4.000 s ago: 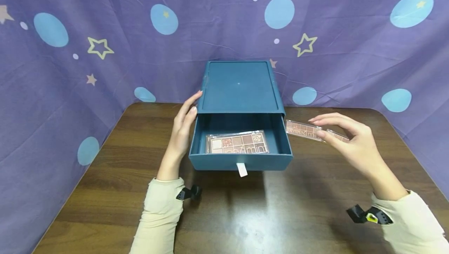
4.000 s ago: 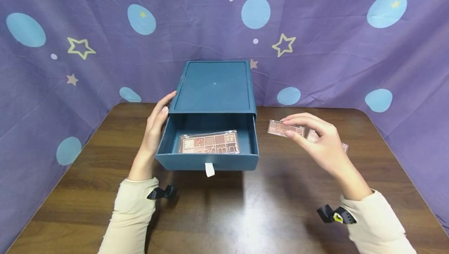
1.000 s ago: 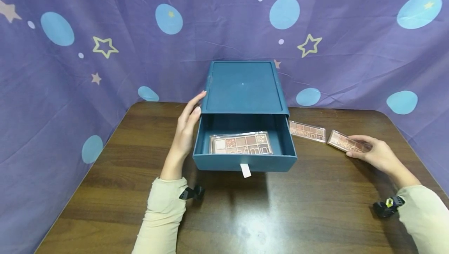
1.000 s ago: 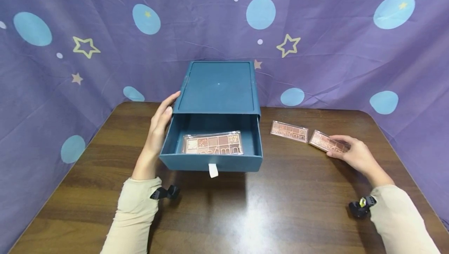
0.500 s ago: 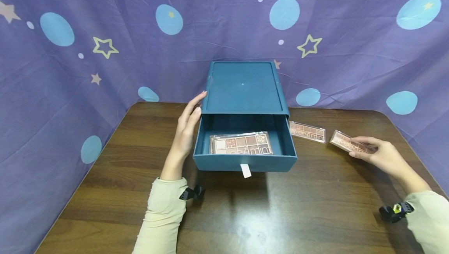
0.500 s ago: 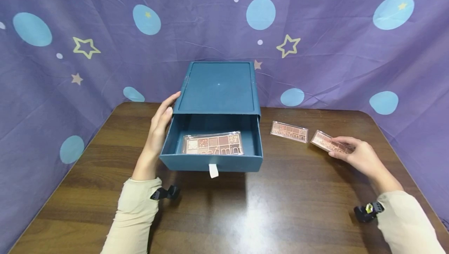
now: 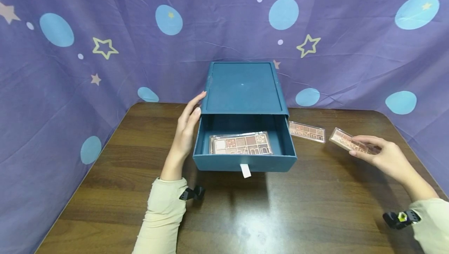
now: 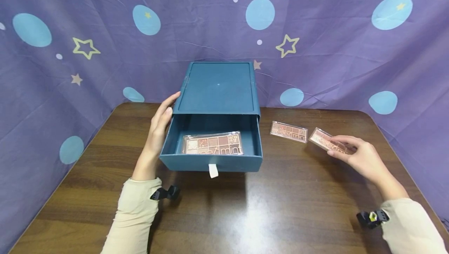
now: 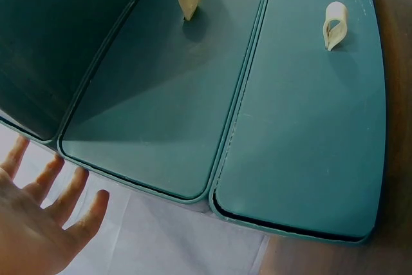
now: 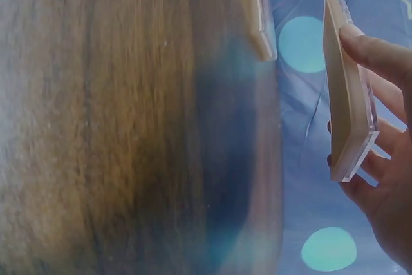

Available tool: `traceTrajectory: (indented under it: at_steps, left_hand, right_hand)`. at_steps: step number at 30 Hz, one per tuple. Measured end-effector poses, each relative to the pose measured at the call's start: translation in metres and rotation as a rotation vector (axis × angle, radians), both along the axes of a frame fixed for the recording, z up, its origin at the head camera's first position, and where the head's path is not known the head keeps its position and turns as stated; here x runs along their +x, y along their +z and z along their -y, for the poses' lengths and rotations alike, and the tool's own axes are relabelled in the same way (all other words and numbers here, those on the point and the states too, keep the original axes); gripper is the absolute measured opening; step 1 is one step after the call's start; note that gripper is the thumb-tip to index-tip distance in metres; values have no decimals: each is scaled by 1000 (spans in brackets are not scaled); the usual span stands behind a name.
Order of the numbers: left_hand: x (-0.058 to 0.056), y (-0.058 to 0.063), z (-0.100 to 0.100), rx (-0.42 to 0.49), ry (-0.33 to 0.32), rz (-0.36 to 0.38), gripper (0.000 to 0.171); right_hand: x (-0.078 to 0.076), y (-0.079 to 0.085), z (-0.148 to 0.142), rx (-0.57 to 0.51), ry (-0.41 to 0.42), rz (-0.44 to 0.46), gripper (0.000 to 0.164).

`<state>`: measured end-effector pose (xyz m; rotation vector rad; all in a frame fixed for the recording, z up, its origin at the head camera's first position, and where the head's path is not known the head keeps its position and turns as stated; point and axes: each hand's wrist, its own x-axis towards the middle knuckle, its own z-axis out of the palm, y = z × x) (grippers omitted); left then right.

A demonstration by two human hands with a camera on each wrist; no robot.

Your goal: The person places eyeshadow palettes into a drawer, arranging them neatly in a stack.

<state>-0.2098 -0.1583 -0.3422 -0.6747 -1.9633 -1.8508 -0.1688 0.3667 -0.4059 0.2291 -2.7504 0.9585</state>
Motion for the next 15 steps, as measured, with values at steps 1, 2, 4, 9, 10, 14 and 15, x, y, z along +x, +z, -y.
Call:
traceTrajectory:
  at_steps: [1,2,4,9,10,14,15]
  left_hand:
    - [0,0,0,1,0,1,47]
    - [0,0,0,0,0,1,47]
    - [0,0,0,-1,0,-2,48]
    - [-1,0,0,-6,0,-8,48]
    - [-1,-1,0,-6,0,-8,48]
    - [0,0,0,-3,3,-4,47]
    - [0,0,0,-3,4,-4,47]
  right_hand:
    - [1,1,1,-6,7,-5,42]
    - [2,2,3,-13,13,-10,42]
    - [4,4,6,-23,18,-22,42]
    - [11,12,17,-45,21,-44,41]
    - [13,14,20,-49,22,-48,40]
    - [19,21,28,-50,33,-72,40]
    - [20,22,29,-51,38,-82,40]
